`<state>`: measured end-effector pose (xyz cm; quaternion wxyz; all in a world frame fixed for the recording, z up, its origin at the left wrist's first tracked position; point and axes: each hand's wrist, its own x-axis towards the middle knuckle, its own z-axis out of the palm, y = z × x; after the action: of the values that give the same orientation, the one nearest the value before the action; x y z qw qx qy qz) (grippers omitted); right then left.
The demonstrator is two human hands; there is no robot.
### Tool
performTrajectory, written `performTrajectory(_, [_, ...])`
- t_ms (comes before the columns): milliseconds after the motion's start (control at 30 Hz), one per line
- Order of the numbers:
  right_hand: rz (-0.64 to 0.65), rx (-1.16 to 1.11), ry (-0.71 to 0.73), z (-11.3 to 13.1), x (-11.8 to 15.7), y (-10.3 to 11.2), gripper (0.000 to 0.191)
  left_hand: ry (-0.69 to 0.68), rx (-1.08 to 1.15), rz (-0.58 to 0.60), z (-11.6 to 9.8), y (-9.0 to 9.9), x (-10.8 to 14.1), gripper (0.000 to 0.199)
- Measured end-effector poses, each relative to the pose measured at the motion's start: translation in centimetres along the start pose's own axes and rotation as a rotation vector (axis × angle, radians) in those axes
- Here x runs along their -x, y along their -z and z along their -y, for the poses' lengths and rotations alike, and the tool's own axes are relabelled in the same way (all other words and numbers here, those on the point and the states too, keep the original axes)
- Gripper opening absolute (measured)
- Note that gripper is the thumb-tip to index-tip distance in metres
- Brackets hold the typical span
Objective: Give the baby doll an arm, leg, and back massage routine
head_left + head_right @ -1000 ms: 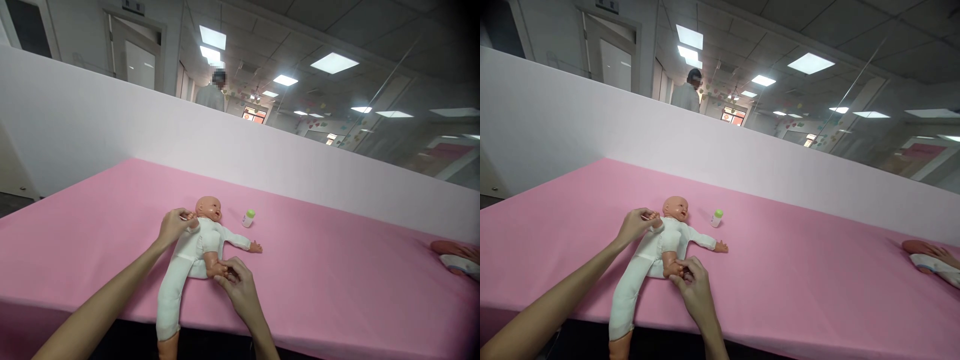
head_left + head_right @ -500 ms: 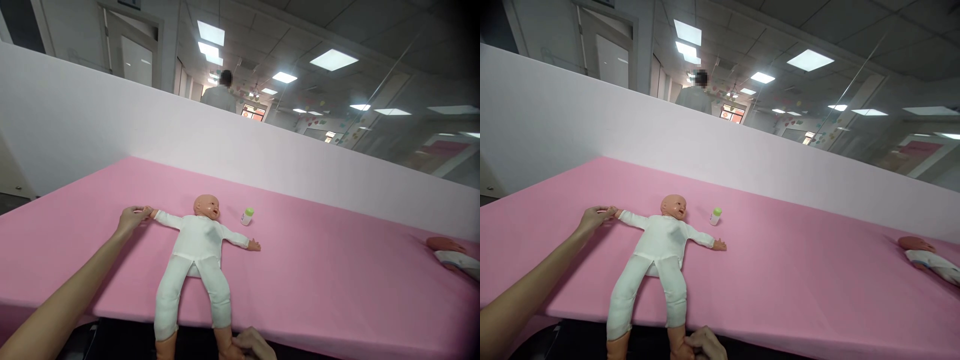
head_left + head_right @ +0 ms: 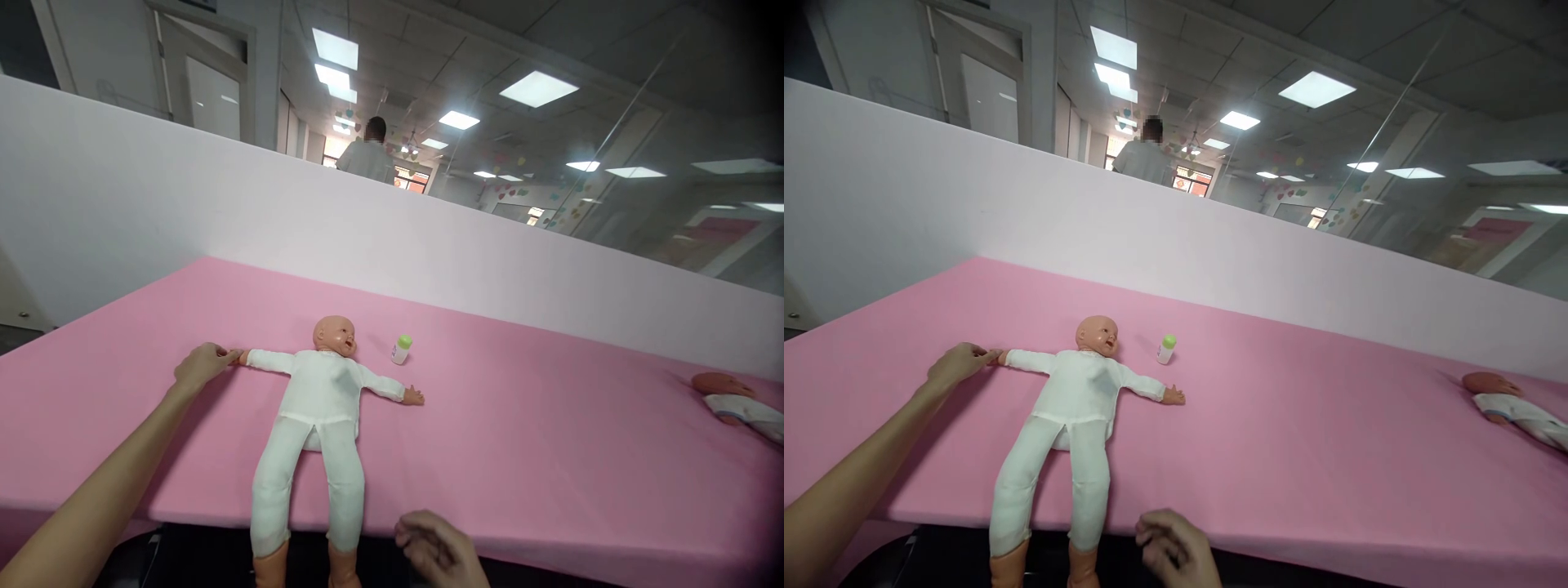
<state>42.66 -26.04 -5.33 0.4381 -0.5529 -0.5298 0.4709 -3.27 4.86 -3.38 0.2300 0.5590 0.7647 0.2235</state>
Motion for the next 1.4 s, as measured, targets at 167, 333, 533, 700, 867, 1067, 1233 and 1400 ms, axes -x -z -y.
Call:
performTrajectory(167, [-0.213,-0.285,-0.064,3.6,-6.2,-1.7,0.075,-0.205,-0.105,-0.359,-4.1,-1.1,1.3,0.062])
performTrajectory(333, [-0.143,-0.628,-0.283,4.2,-14.2,-4.1,0.064,-0.557,0.143,-0.332,-11.9,-5.1,2.9,0.074])
performTrajectory(533, [-0.023,-0.737,-0.388,4.6,-18.9,-5.9,0.058,-0.567,0.261,0.025,-18.4,-9.5,3.8,0.093])
performTrajectory(700, [0.007,-0.749,-0.29,5.3,-20.5,-7.3,0.053,-0.533,0.27,0.058,-19.0,-11.1,3.3,0.092])
performTrajectory(867, [0.047,-0.658,-0.155,6.6,-21.4,-8.8,0.071,-0.57,0.337,0.05,-17.5,-12.0,1.8,0.105])
performTrajectory(1067, [0.122,-0.527,-0.13,8.0,-22.0,-9.6,0.09,-0.659,0.442,0.066,-16.2,-12.4,1.0,0.126])
performTrajectory(1233, [-0.05,-0.511,-0.11,7.7,-22.7,-10.1,0.067,-0.636,0.538,-0.012,-16.0,-13.2,0.6,0.106])
performTrajectory(1400, [-0.169,-0.377,0.025,9.5,-22.3,-10.6,0.052,-0.544,0.788,-0.032,-16.6,-13.1,0.7,0.106])
